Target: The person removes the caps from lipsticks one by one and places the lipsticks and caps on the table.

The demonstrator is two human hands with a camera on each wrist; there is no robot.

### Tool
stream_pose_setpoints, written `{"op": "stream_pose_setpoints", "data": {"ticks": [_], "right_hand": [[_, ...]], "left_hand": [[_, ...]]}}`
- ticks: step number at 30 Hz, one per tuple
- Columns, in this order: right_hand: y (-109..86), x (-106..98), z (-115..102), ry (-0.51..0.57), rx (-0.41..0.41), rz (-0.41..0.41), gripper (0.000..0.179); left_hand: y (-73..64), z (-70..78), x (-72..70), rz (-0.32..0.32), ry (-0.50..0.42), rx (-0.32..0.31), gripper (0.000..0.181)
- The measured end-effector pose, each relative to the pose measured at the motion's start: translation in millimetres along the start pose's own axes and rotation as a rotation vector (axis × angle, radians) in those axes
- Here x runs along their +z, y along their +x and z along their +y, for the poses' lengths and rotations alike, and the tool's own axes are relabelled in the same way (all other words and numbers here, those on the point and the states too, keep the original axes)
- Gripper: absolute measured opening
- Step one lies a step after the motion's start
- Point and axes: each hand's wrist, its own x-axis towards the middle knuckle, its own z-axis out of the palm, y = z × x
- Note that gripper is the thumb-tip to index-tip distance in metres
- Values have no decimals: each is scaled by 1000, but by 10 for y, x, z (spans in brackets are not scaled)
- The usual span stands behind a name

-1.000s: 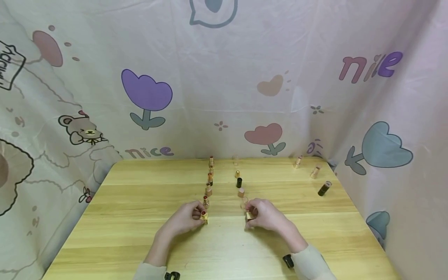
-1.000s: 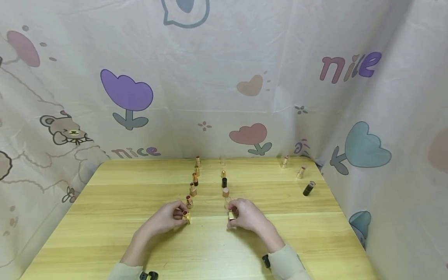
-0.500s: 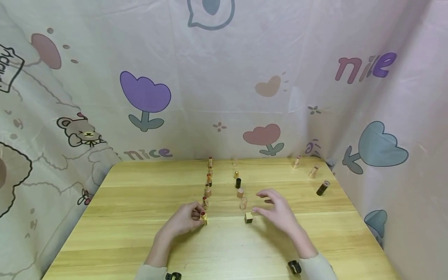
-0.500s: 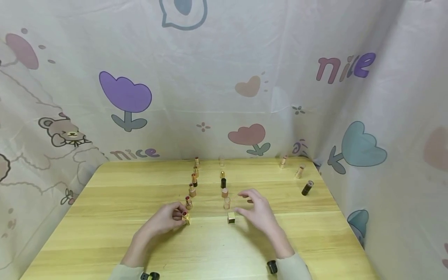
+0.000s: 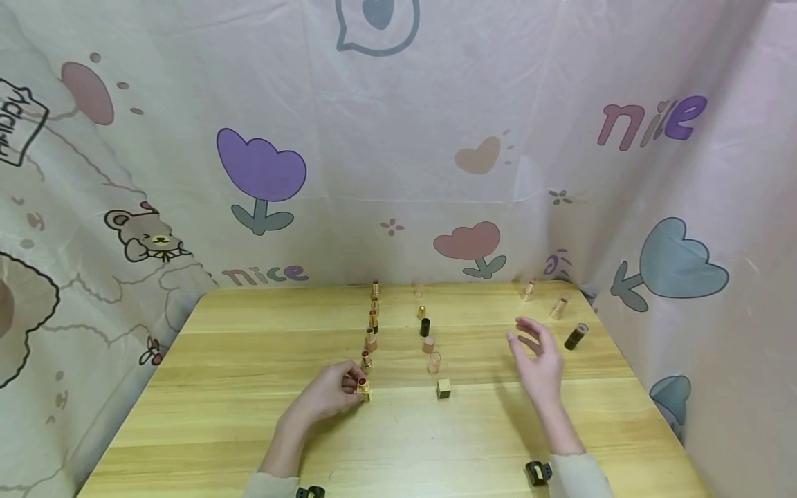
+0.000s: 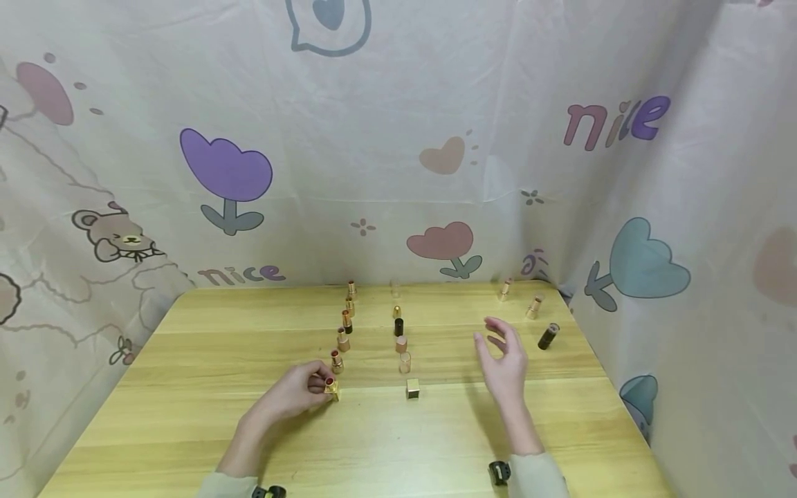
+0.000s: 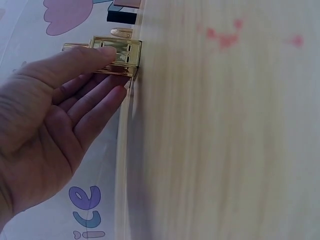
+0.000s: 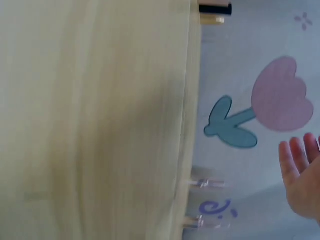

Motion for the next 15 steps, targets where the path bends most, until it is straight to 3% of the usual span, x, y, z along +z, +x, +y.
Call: {"op": "stream_pose_setpoints", "data": {"ticks": [7, 11, 15], "right_hand": [[103, -147, -170, -30, -15, 182, 33], [186, -255, 85, -103, 35, 262, 34], [275, -371, 300, -149, 154, 297, 41]], "left_hand": [[9, -11, 6, 3, 19, 19, 28], [12, -16, 7, 4, 27, 24, 28], [12, -17, 9, 3, 36, 25, 28]]}}
